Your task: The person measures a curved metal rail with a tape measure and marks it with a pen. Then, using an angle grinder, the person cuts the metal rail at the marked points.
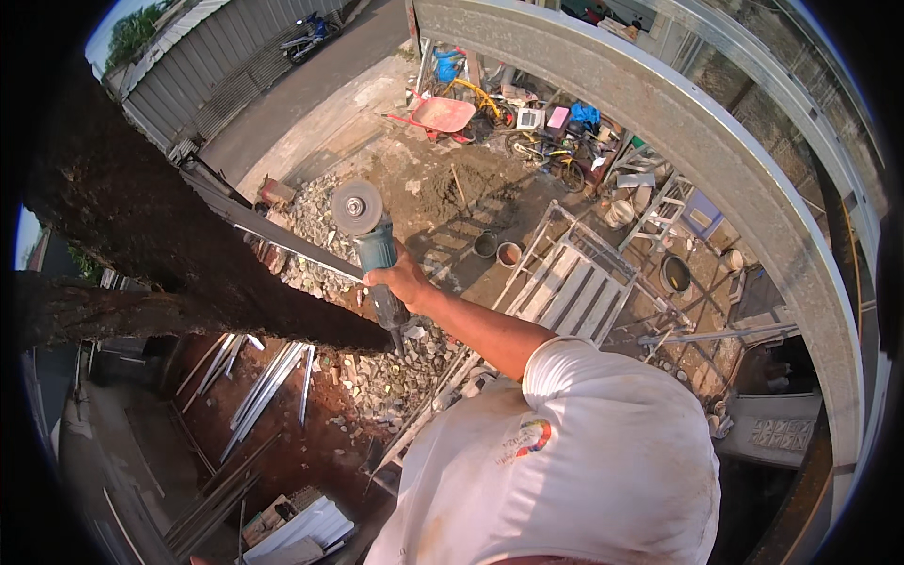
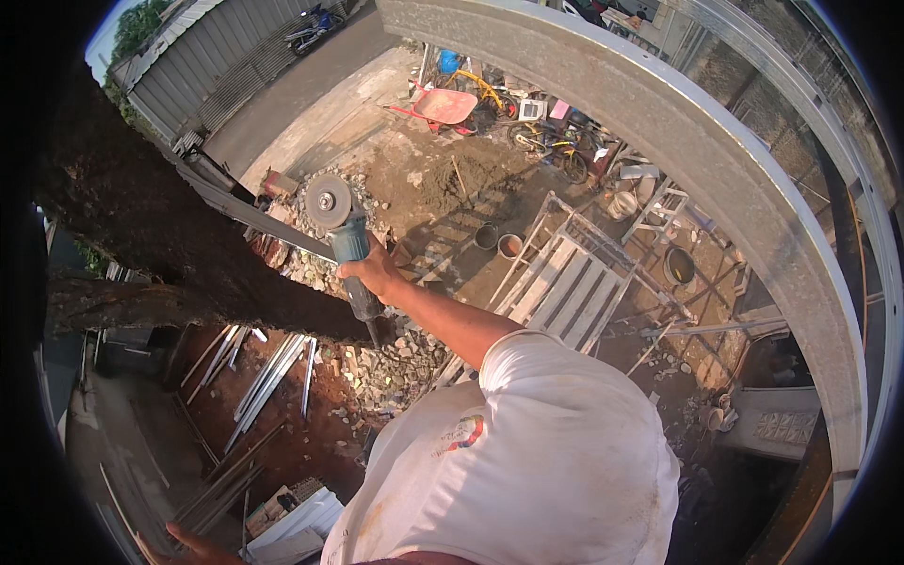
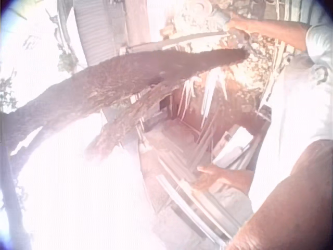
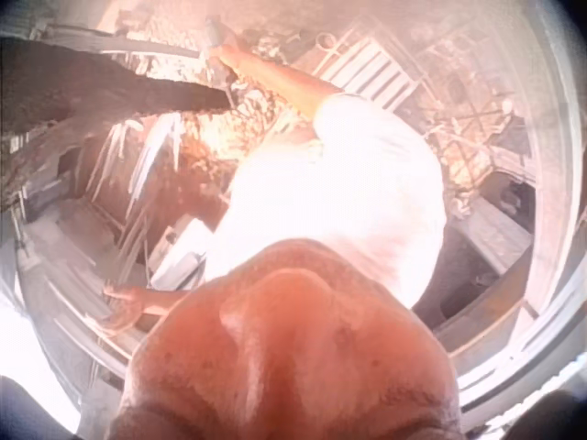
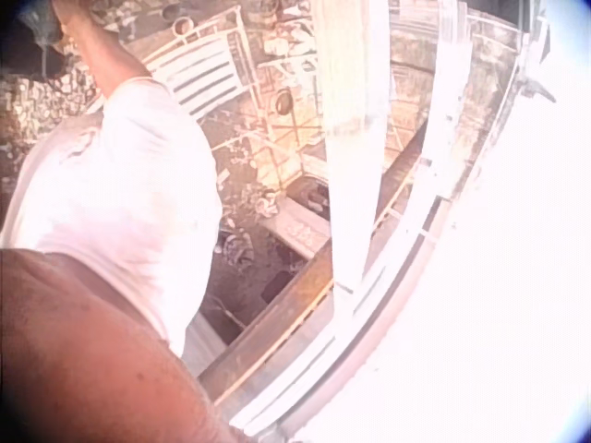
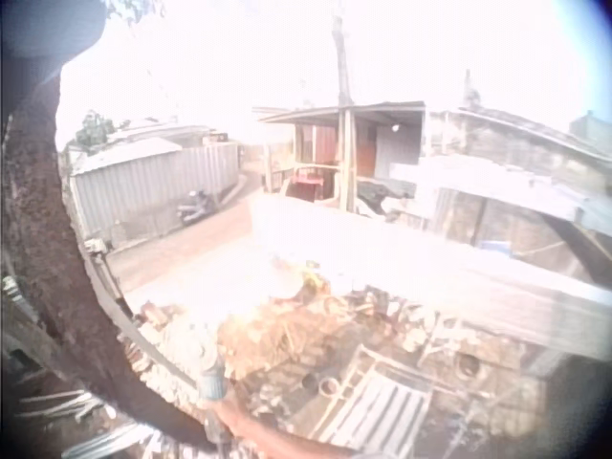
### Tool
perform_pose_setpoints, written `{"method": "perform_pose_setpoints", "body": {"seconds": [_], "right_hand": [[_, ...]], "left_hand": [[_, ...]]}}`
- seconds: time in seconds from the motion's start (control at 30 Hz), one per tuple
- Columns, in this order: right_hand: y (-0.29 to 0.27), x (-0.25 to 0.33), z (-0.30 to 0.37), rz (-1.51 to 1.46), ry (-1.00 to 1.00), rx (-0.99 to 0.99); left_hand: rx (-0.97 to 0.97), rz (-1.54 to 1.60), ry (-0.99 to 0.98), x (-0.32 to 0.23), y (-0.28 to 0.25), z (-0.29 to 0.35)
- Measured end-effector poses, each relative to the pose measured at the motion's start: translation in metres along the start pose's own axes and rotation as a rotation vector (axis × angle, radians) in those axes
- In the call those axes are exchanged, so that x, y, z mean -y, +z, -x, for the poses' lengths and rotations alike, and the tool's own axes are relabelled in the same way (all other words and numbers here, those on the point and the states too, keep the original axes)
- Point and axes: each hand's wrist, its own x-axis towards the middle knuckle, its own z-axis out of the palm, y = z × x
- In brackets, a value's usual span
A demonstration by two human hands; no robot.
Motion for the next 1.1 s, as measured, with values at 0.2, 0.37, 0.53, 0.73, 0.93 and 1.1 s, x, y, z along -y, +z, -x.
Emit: {"method": "perform_pose_setpoints", "body": {"seconds": [0.2,0.37,0.53,0.73,0.93,1.1], "right_hand": [[-0.013,-0.052,0.03,-0.036,0.075,-0.159],[-0.005,-0.09,0.077,-0.093,0.236,-0.185],[-0.008,-0.136,0.106,-0.093,0.318,-0.187],[-0.019,-0.19,0.11,-0.009,0.405,-0.17],[-0.031,-0.199,0.116,-0.114,0.599,-0.241],[-0.057,-0.233,0.112,-0.109,0.722,-0.255]], "left_hand": [[1.272,1.425,-0.564,-0.2,0.082,0.135],[2.128,1.445,-0.948,-0.32,0.096,0.235],[2.194,1.594,-1.16,-0.34,0.083,0.292],[2.183,1.676,-1.306,-0.343,0.074,0.321],[2.276,1.545,-1.309,-0.354,0.072,0.346],[2.332,1.414,-1.505,-0.373,0.066,0.377]]}}
